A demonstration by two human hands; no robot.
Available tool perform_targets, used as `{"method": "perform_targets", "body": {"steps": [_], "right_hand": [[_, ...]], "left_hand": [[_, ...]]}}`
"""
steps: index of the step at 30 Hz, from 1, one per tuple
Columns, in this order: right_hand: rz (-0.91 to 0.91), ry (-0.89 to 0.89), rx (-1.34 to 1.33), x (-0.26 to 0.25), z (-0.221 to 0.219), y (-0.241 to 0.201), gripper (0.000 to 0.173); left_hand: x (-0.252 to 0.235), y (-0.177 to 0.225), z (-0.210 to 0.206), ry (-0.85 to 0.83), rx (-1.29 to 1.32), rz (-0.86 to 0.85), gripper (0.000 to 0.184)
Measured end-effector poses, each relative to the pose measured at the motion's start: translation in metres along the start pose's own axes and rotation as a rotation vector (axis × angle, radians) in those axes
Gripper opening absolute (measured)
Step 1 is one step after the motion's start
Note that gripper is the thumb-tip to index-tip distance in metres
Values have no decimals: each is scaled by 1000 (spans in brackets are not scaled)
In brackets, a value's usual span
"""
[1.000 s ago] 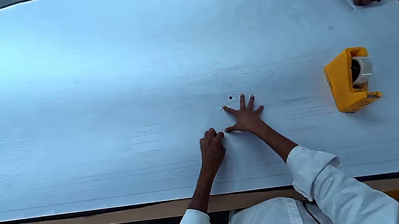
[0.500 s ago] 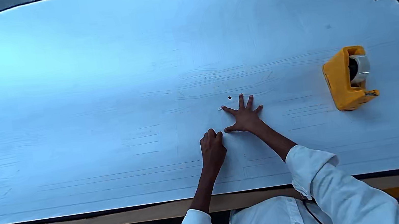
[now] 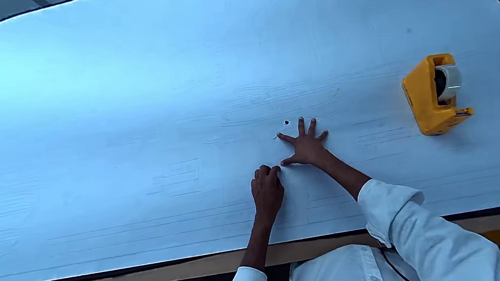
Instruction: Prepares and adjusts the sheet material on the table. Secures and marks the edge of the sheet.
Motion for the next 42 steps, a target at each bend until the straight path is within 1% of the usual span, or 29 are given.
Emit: {"method": "perform_targets", "body": {"steps": [2,5,6,9,12,16,23,30,33,37,39,40,41,42], "right_hand": [[5,-2,9,0,0,1,100],[10,3,4,0,-1,0,101],[8,5,-2,0,-1,0,101],[1,-1,2,2,0,-1,102],[-6,-8,7,2,0,-1,102],[3,3,-10,2,-1,-1,102],[-1,16,-22,3,-1,-1,101],[13,33,-53,5,-2,1,99],[40,47,-58,8,-3,5,95],[132,78,-95,20,-7,16,88],[210,108,-125,33,-9,30,81],[246,119,-142,42,-9,44,77],[274,115,-161,52,-8,61,73],[295,114,-175,63,-6,82,69]], "left_hand": [[-3,0,-3,-17,31,69,23],[-2,3,1,-15,76,95,14],[-1,3,2,-5,80,84,15],[3,3,2,21,81,72,23],[2,4,3,16,81,63,19],[-3,1,3,3,97,94,20],[-2,-6,0,-32,119,16,20],[0,-3,-5,47,49,33,15],[1,-5,-10,92,98,110,18],[3,-3,-11,215,312,260,18],[5,11,-12,222,416,256,18],[7,24,-15,179,464,201,18],[8,43,-19,107,503,109,19],[10,67,-25,6,544,11,21]]}}
Point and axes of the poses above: each hand's wrist, its own x-axis away from the middle knuckle, its own z-axis out of the back of the hand, y = z × x, the point moved 4 cm from there along -x, towards the middle knuckle, and after that the axes turned 6 degrees about y, right-handed, at the moved point
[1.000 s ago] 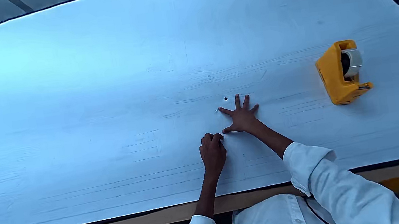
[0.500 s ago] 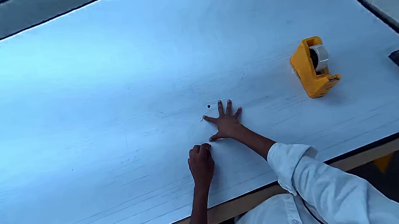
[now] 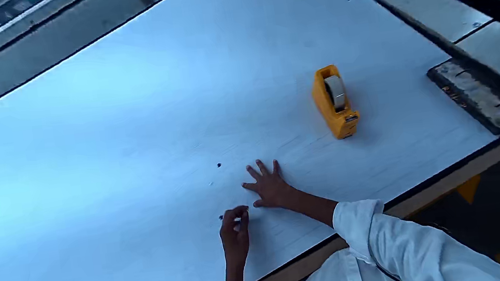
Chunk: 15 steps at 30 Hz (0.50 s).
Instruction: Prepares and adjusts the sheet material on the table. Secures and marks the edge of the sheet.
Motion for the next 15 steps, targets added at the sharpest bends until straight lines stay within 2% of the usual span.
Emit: {"method": "perform_targets", "body": {"steps": [2,4,9,13,15], "right_hand": [[17,68,-1,37,15,45,62],[-14,119,7,81,36,98,58],[-180,251,-66,197,97,216,51],[-279,364,-48,266,128,281,39],[-332,500,-52,296,149,307,30]], "left_hand": [[6,39,-44,-205,44,-116,23],[9,72,-92,-301,79,-171,24],[2,133,-201,-368,107,-249,21],[-7,176,-262,-397,97,-324,19],[-10,193,-287,-415,87,-339,19]]}}
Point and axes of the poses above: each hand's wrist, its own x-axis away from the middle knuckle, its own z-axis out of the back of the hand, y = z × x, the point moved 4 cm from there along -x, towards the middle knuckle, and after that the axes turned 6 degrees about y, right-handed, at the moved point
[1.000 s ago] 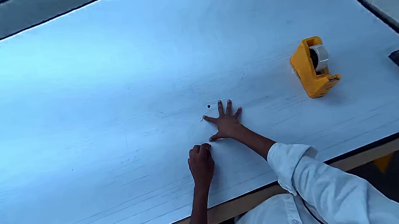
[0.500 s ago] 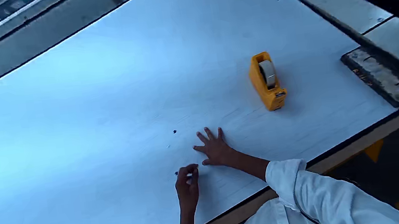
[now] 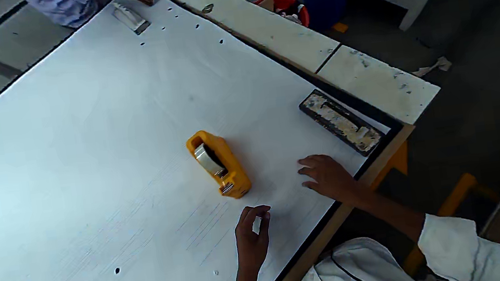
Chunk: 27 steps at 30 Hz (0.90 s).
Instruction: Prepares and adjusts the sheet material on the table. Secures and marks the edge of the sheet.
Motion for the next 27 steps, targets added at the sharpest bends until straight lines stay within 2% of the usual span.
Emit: {"method": "perform_targets", "body": {"steps": [2,4,6,10,14,19,24,27], "right_hand": [[-70,209,6,4,34,28,28],[-149,411,58,1,60,61,39],[-240,476,71,-7,76,89,49],[-377,387,-53,-19,85,129,22],[-358,287,-66,-28,89,139,26],[-314,330,-95,-34,100,166,29],[-199,351,-194,-54,119,204,22],[-144,303,-255,-63,124,215,17]], "left_hand": [[-14,8,-20,-14,-4,-5,18],[-26,14,-41,-30,-9,-12,16],[-37,20,-61,-48,-26,-32,15],[-60,34,-99,-99,-66,-82,14],[-83,51,-133,-171,-71,-90,16],[-104,63,-171,-181,-73,-117,15],[-104,77,-185,-158,-155,-108,18],[-99,79,-196,-66,-185,-59,17]]}}
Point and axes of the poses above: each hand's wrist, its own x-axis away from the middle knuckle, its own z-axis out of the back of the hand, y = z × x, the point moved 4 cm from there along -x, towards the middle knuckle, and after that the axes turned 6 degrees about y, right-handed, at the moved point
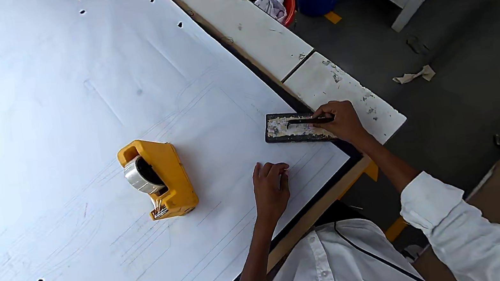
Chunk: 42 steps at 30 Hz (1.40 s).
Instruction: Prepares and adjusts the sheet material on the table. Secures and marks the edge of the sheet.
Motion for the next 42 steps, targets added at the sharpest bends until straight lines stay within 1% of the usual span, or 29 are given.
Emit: {"method": "perform_targets", "body": {"steps": [4,5,7,8,9,10,12,17,19,21,24,26,29,32,35,39,40,42], "right_hand": [[-16,-73,-57,-6,2,0,18],[-4,-135,-47,-7,3,-3,22],[19,-344,10,-10,3,-15,36],[20,-453,53,-13,0,-22,39],[-10,-547,84,-16,-3,-30,38],[-53,-589,86,-20,-6,-34,36],[-179,-601,9,-25,-10,-35,36],[-342,-597,-157,-16,-1,-44,35],[-413,-605,-289,-9,5,-62,31],[-492,-613,-482,3,6,-86,24],[-519,-566,-676,17,-13,-116,16],[-514,-522,-714,22,-43,-125,19],[-475,-464,-654,31,-82,-132,24],[-438,-417,-571,43,-102,-132,23],[-400,-434,-477,61,-101,-130,26],[-363,-527,-482,68,-93,-122,31],[-306,-546,-480,67,-87,-118,33],[-75,-532,-417,64,-67,-102,35]], "left_hand": [[3,-1,-13,127,5,93,17],[5,-2,-16,163,16,118,17],[12,-2,-18,235,47,176,16],[15,-1,-20,275,57,204,15],[18,1,-22,313,70,230,15],[21,3,-24,348,75,253,15],[27,6,-27,400,92,283,14],[42,19,-35,426,163,321,16],[47,25,-36,434,224,327,16],[55,29,-36,444,330,371,15],[68,37,-31,498,564,466,12],[81,42,-26,563,688,516,12],[103,44,-20,641,778,569,8],[119,43,-21,693,823,596,8],[127,45,-22,710,842,603,9],[124,52,-17,657,823,591,11],[120,56,-15,633,821,579,11],[107,59,-12,581,783,531,11]]}}
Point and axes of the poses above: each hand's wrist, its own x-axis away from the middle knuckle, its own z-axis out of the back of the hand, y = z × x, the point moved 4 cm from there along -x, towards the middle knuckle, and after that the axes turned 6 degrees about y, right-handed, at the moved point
